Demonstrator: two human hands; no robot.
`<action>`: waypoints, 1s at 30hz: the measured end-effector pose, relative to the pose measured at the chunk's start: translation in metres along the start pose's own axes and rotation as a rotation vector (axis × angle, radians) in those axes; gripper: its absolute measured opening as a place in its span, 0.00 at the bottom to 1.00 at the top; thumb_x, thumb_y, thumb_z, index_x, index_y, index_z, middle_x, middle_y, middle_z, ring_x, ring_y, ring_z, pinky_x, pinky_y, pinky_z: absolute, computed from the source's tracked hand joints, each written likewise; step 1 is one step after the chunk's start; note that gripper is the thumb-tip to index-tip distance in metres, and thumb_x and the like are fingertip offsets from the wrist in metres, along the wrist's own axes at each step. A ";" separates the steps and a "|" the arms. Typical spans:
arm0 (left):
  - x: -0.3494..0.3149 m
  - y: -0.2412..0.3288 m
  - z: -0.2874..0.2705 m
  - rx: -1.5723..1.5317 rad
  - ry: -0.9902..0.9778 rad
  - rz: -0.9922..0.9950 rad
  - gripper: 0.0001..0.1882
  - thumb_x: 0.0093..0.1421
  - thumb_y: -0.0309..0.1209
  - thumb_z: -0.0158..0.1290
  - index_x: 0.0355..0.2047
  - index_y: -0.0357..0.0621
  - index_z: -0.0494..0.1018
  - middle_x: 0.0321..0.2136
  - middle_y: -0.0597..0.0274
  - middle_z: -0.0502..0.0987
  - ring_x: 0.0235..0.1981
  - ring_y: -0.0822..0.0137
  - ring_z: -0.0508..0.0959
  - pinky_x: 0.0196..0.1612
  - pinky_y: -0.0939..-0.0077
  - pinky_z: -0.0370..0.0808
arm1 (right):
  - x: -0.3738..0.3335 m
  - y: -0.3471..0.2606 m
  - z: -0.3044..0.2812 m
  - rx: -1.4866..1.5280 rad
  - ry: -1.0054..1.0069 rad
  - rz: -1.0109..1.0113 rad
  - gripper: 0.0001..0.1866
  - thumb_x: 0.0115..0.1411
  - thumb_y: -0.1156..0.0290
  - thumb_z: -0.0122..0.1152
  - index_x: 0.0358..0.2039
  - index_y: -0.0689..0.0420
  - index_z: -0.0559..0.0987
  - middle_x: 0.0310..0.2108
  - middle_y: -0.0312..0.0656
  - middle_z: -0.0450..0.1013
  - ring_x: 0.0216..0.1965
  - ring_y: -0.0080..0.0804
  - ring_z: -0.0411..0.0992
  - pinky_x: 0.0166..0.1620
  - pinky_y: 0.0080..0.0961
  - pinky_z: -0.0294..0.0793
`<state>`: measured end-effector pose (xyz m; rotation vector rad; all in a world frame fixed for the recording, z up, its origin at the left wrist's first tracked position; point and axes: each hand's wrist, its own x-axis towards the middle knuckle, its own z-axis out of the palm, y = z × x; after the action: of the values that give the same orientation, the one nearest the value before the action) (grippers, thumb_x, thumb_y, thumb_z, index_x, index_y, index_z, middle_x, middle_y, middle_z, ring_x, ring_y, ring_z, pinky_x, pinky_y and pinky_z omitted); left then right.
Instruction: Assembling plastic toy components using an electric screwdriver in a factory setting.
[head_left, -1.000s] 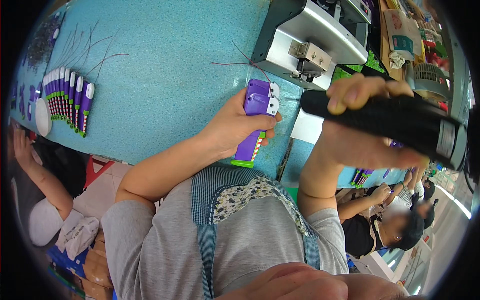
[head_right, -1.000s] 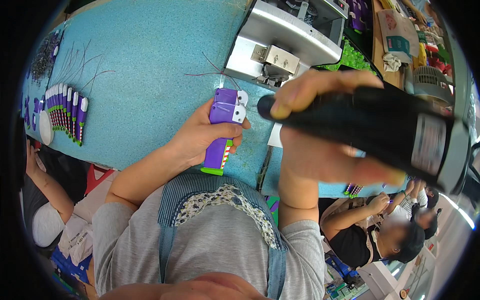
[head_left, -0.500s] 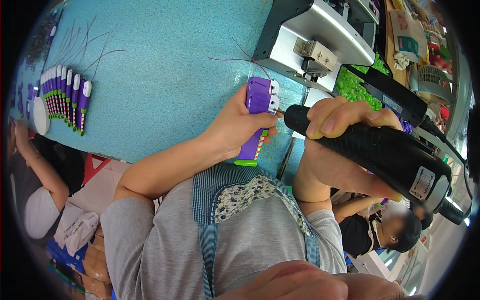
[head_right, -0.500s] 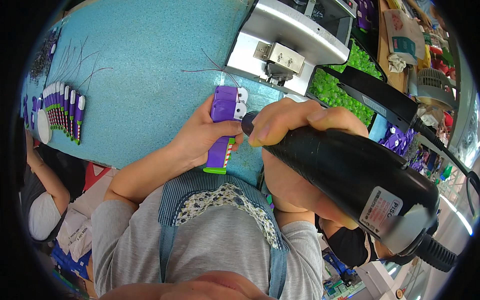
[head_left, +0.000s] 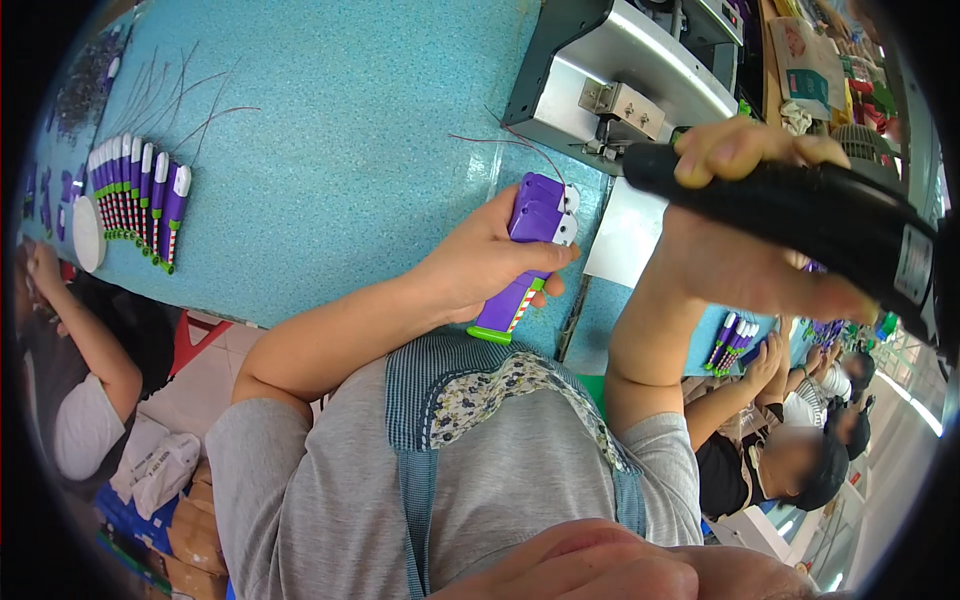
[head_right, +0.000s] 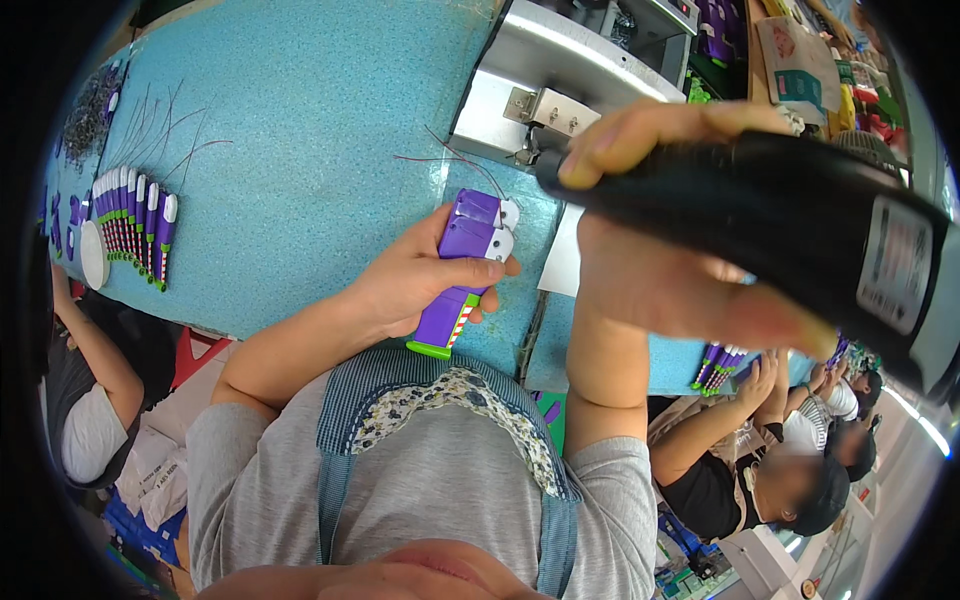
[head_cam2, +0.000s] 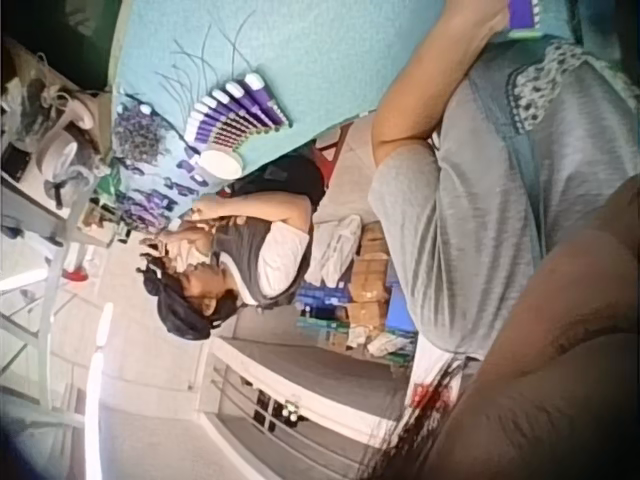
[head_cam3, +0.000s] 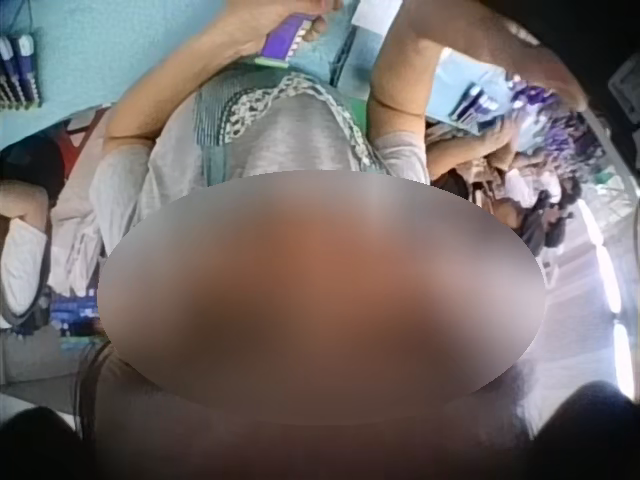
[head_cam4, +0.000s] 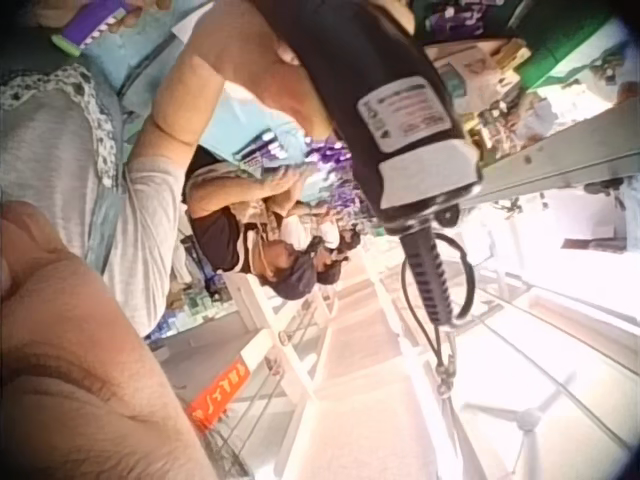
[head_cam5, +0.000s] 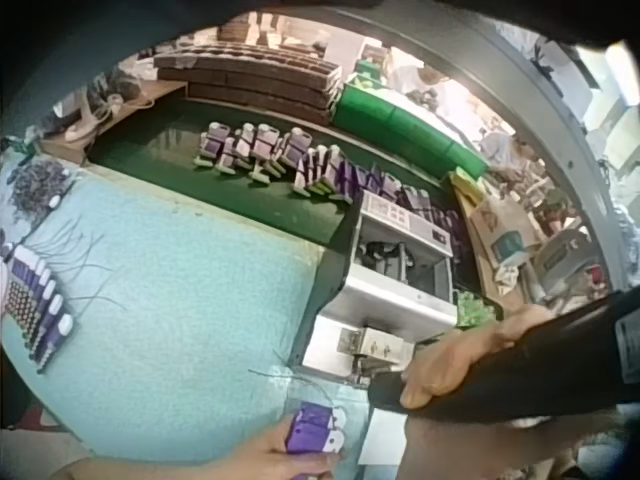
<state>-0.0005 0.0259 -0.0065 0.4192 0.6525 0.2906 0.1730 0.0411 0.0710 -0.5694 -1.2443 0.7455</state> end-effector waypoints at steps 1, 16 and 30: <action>0.001 0.000 0.001 0.016 -0.010 0.000 0.22 0.53 0.22 0.57 0.47 0.41 0.62 0.35 0.55 0.76 0.25 0.67 0.78 0.25 0.74 0.75 | -0.004 -0.003 0.005 0.007 0.033 0.011 0.51 0.48 0.20 0.36 0.49 0.57 0.71 0.24 0.47 0.71 0.20 0.36 0.69 0.27 0.32 0.68; -0.003 -0.010 0.002 0.083 -0.021 0.024 0.22 0.55 0.22 0.56 0.48 0.40 0.60 0.28 0.62 0.72 0.22 0.72 0.76 0.20 0.79 0.72 | -0.033 0.006 0.033 0.001 0.010 0.066 0.51 0.48 0.22 0.40 0.52 0.60 0.67 0.23 0.48 0.70 0.18 0.34 0.68 0.24 0.30 0.67; -0.005 -0.002 0.001 0.149 0.030 -0.040 0.18 0.59 0.32 0.57 0.45 0.41 0.63 0.33 0.53 0.76 0.20 0.68 0.76 0.19 0.77 0.73 | 0.008 0.007 -0.004 0.001 0.004 0.000 0.52 0.46 0.18 0.35 0.48 0.56 0.71 0.26 0.48 0.71 0.22 0.36 0.68 0.26 0.30 0.67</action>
<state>-0.0032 0.0215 -0.0042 0.5445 0.7136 0.2112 0.1771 0.0512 0.0698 -0.5700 -1.2394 0.7451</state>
